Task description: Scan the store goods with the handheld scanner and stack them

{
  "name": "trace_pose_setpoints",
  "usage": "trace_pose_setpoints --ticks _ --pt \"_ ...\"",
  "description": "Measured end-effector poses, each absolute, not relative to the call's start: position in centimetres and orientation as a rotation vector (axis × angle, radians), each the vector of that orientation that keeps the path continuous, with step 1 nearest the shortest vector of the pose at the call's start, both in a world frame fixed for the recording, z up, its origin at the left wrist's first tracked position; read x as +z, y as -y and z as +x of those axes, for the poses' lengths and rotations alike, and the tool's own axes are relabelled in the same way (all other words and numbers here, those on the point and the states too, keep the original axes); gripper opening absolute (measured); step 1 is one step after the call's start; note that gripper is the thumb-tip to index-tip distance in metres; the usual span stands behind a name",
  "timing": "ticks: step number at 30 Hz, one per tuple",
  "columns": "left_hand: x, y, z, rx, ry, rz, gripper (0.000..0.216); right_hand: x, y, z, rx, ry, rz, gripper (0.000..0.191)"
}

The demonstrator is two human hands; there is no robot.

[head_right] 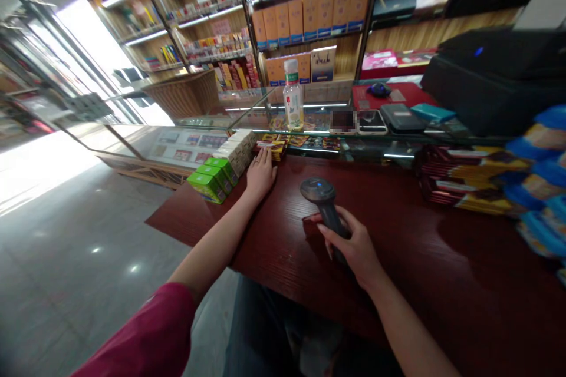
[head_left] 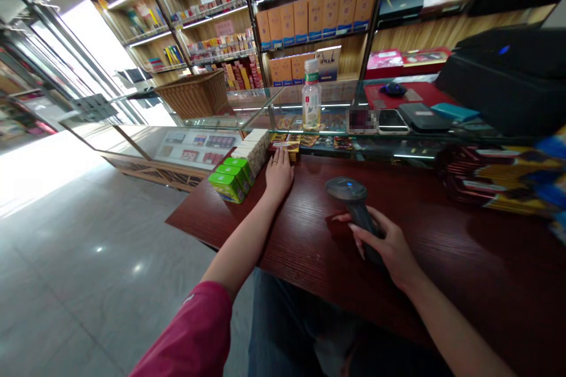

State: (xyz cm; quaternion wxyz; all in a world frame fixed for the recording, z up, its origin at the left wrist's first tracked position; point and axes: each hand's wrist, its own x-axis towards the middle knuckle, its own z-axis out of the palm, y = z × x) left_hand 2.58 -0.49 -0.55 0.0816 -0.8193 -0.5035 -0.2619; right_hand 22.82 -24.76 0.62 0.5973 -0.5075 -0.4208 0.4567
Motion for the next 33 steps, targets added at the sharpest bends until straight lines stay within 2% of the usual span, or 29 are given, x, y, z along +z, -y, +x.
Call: trace_pose_setpoints --ticks 7,11,14,17,21,27,33 --pt "-0.1 -0.1 2.2 -0.749 1.601 -2.428 0.069 1.1 24.7 22.9 1.043 0.859 -1.130 0.038" --pt "0.6 2.7 4.0 -0.758 1.483 -2.498 0.064 1.2 25.1 23.0 0.878 0.683 -1.072 0.041" --pt "0.8 6.2 8.5 -0.747 1.159 -2.726 0.057 0.9 26.4 24.3 0.756 0.589 -1.053 0.039" --pt "1.0 10.3 15.3 -0.731 0.814 -2.934 0.052 0.6 29.0 26.8 0.665 0.602 -1.067 0.050" --pt "1.4 14.6 25.2 -0.682 0.593 -3.077 0.054 0.4 33.5 30.4 0.603 0.636 -1.114 0.061" --pt "0.9 16.2 33.1 -0.646 0.706 -3.142 0.054 0.4 36.0 32.0 0.569 0.554 -1.107 0.053" --pt "0.7 16.3 29.6 -0.957 0.877 -3.194 0.039 0.5 35.8 32.1 0.614 0.568 -1.105 0.047"
